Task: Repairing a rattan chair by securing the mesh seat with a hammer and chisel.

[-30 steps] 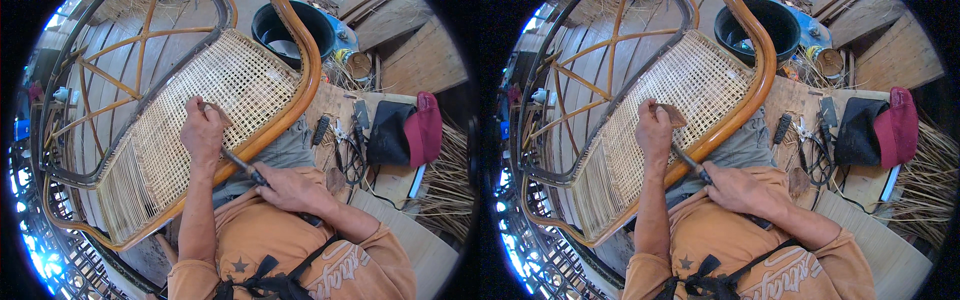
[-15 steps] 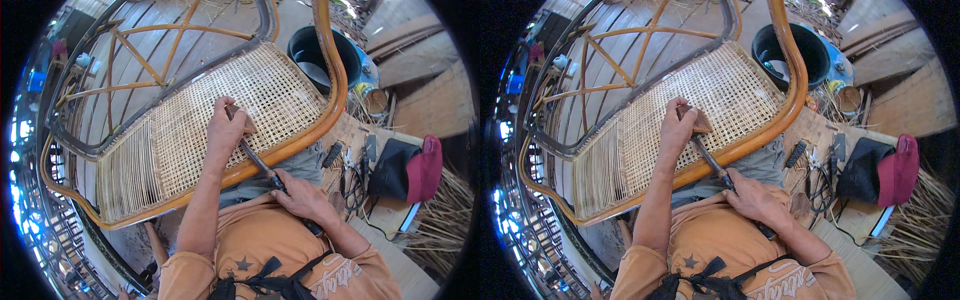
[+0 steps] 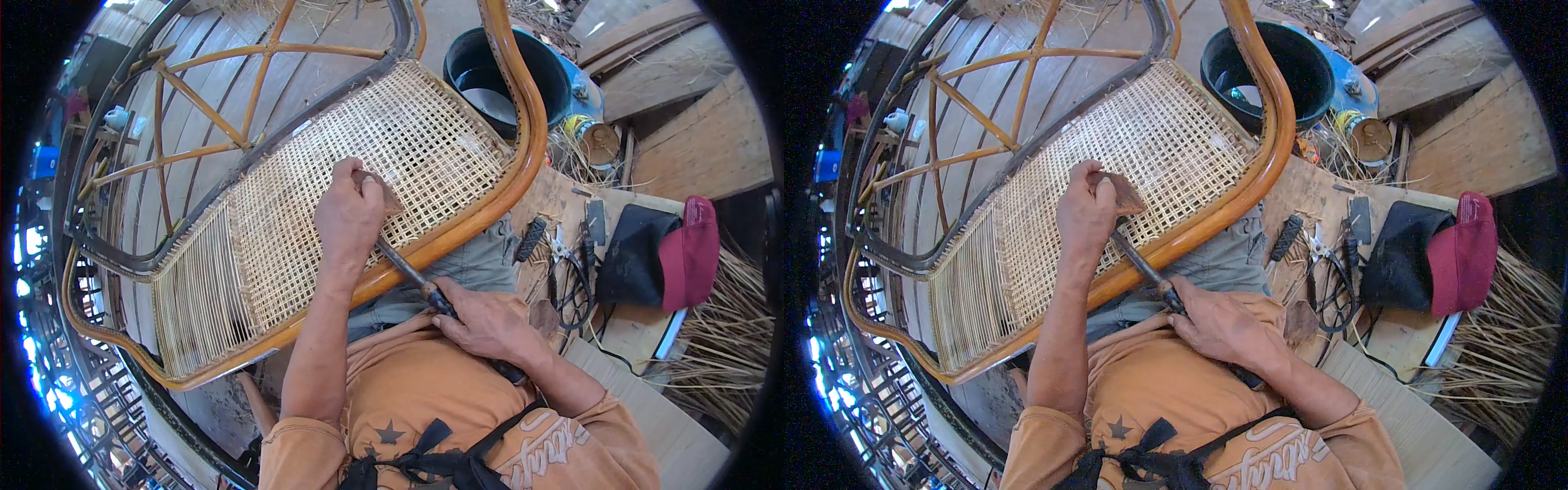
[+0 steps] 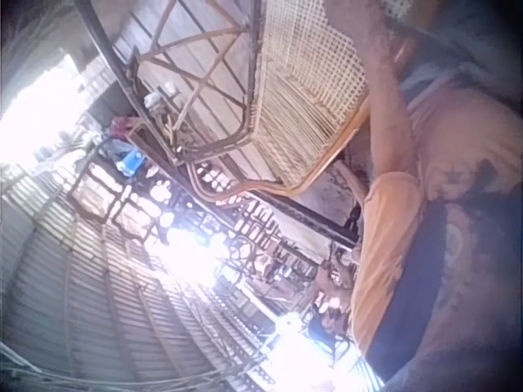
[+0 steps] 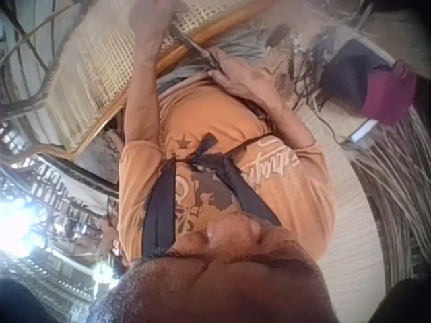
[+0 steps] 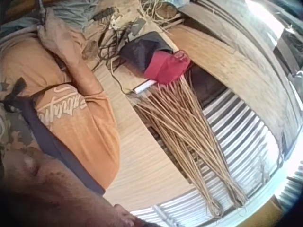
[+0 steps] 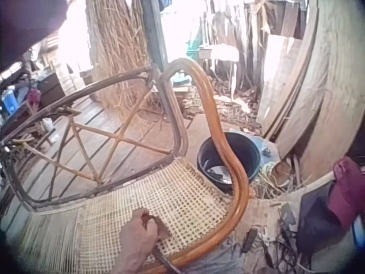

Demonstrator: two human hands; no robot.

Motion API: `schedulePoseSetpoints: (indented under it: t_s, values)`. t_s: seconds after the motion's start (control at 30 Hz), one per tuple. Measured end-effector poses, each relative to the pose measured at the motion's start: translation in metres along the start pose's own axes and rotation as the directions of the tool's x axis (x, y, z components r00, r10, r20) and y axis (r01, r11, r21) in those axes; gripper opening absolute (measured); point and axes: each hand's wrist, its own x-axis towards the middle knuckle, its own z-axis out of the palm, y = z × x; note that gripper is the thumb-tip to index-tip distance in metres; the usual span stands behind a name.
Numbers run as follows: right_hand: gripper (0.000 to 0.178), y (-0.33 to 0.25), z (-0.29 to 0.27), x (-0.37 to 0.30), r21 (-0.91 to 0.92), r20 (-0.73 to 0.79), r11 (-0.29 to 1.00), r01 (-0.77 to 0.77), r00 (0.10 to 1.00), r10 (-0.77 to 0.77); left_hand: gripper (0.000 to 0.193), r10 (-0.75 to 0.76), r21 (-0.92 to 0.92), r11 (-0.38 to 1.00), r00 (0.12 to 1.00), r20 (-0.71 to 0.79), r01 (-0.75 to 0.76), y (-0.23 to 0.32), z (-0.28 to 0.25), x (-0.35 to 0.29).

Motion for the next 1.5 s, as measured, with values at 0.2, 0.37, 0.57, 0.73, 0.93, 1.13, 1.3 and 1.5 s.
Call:
schedulePoseSetpoints:
  t_s: [0.2, 0.37, 0.57, 0.73, 0.93, 1.13, 1.3, 1.5]
  values:
    - [0.032, 0.002, 0.003, 0.004, 0.020, -0.075, 0.998, 0.055, 0.996, -0.054, 0.028, 0.026, 0.082, 0.996, 0.999, -0.032, -0.023, 0.008, 0.008, -0.003]
    - [0.040, 0.002, -0.006, 0.007, 0.058, 0.014, 0.998, 0.007, 1.000, -0.008, 0.030, 0.034, 0.179, 0.983, 0.999, -0.016, -0.030, 0.010, 0.007, -0.002]
    - [0.044, -0.016, -0.014, 0.002, 0.004, 0.097, 0.998, -0.064, 0.993, 0.063, 0.032, 0.023, 0.191, 0.981, 1.000, -0.010, -0.021, 0.007, 0.006, 0.000]
    - [0.038, -0.003, -0.013, -0.004, -0.045, 0.037, 0.997, -0.066, 0.997, 0.068, 0.031, 0.013, 0.090, 0.996, 1.000, -0.017, -0.012, 0.012, 0.002, -0.001]
    - [0.039, 0.000, -0.005, -0.017, -0.020, 0.033, 1.000, -0.007, 0.999, 0.008, 0.029, 0.034, 0.058, 0.998, 0.999, -0.009, -0.034, 0.013, 0.000, -0.020]
    - [0.039, -0.003, -0.006, -0.016, -0.047, 0.029, 0.999, 0.014, 0.999, -0.013, 0.027, 0.060, 0.124, 0.991, 0.998, -0.027, -0.057, 0.015, 0.002, -0.024]
    - [0.040, 0.004, -0.011, -0.015, 0.012, 0.124, 0.998, 0.065, 0.990, -0.066, 0.028, 0.089, 0.183, 0.979, 0.996, -0.012, -0.085, 0.016, 0.000, -0.023]
    - [0.040, 0.012, -0.001, -0.019, 0.006, 0.031, 0.998, 0.069, 0.997, -0.069, 0.029, 0.081, 0.182, 0.980, 0.997, -0.015, -0.077, 0.019, 0.002, -0.025]
